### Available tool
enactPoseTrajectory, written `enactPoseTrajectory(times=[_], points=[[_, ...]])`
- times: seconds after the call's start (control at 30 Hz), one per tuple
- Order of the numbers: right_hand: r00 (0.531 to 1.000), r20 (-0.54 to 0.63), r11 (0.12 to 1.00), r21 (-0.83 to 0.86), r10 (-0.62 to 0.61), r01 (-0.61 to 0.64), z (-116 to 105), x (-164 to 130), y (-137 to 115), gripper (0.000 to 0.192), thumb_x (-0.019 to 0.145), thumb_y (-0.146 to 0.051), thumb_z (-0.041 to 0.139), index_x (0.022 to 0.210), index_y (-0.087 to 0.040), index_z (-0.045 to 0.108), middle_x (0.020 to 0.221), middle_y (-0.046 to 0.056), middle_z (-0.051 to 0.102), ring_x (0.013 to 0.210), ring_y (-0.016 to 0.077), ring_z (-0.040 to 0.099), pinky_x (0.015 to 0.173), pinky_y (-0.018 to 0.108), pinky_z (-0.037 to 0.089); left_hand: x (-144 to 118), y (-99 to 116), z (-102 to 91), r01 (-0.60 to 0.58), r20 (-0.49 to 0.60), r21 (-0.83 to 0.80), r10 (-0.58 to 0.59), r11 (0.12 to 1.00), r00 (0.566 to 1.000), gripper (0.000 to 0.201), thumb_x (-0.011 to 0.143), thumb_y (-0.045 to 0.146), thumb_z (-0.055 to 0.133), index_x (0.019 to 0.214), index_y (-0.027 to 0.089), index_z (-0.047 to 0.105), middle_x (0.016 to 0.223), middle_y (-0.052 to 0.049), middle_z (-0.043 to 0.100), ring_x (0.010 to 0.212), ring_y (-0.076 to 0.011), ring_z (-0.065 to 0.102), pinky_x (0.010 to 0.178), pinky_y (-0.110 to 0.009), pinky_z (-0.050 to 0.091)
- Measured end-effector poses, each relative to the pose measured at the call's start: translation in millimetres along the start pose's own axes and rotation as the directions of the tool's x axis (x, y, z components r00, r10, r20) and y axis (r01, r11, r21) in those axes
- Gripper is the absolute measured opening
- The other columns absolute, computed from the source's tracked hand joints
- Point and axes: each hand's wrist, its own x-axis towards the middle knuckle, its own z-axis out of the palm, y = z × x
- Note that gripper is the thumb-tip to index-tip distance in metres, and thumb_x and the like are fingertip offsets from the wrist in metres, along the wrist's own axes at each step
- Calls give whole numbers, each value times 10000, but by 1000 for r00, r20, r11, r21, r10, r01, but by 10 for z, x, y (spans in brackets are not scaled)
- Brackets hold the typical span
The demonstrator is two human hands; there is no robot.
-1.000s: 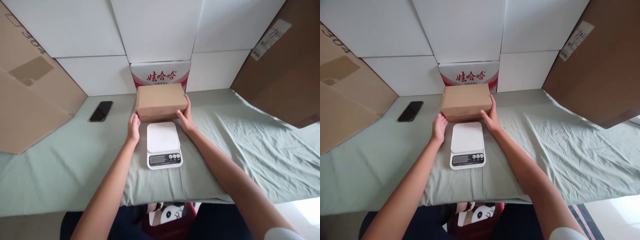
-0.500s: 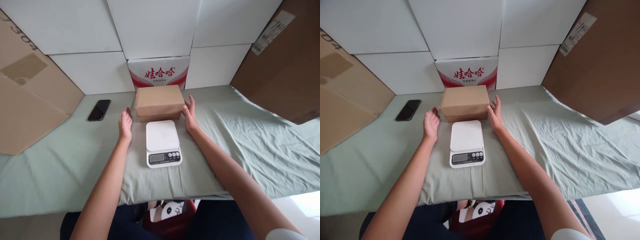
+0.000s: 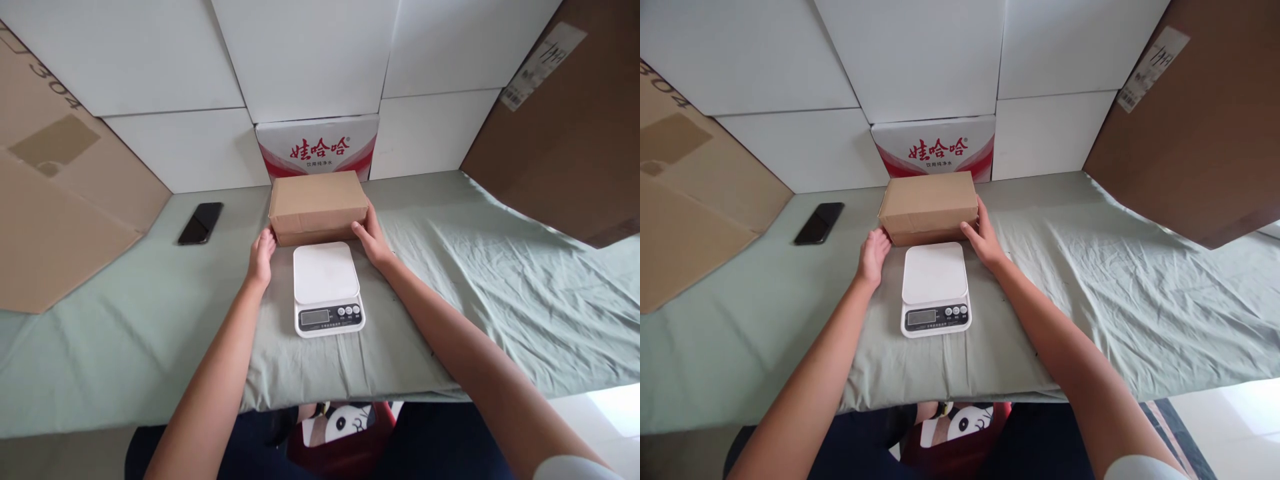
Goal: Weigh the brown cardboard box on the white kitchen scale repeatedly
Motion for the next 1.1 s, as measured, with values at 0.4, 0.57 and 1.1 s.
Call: enactPoseTrajectory(times=[0.4,0.57,1.1], points=[[933,-168,944,-147,-317,294,36,-337,-77,948,903,-812,510,1665,-354,180,1721,92,319,1636,386,279,1362,637,235,-639,236,142,-338,-40,-30,337,941,941,784,879,803,566,1395,226,689,1423,-173,701,1463,-364,573,1227,-498,423],[947,-135,953,-129,-292,275,-35,-693,-183,877,927,-743,538,1649,-366,213,1691,86,363,1604,390,334,1335,649,289,-1093,245,74,-343,-70,-4,342,939,937,783,891,776,570,1417,207,681,1431,-184,693,1445,-390,583,1221,-523,433],[992,-55,989,-104,-110,104,-85,-1190,-451,813,956,-708,543,1644,-400,240,1643,104,413,1570,398,366,1304,662,343,-1715,295,-39,-107,-179,1,105,994,978,893,805,827,613,1461,223,667,1538,-170,635,1545,-419,463,1281,-563,371]])
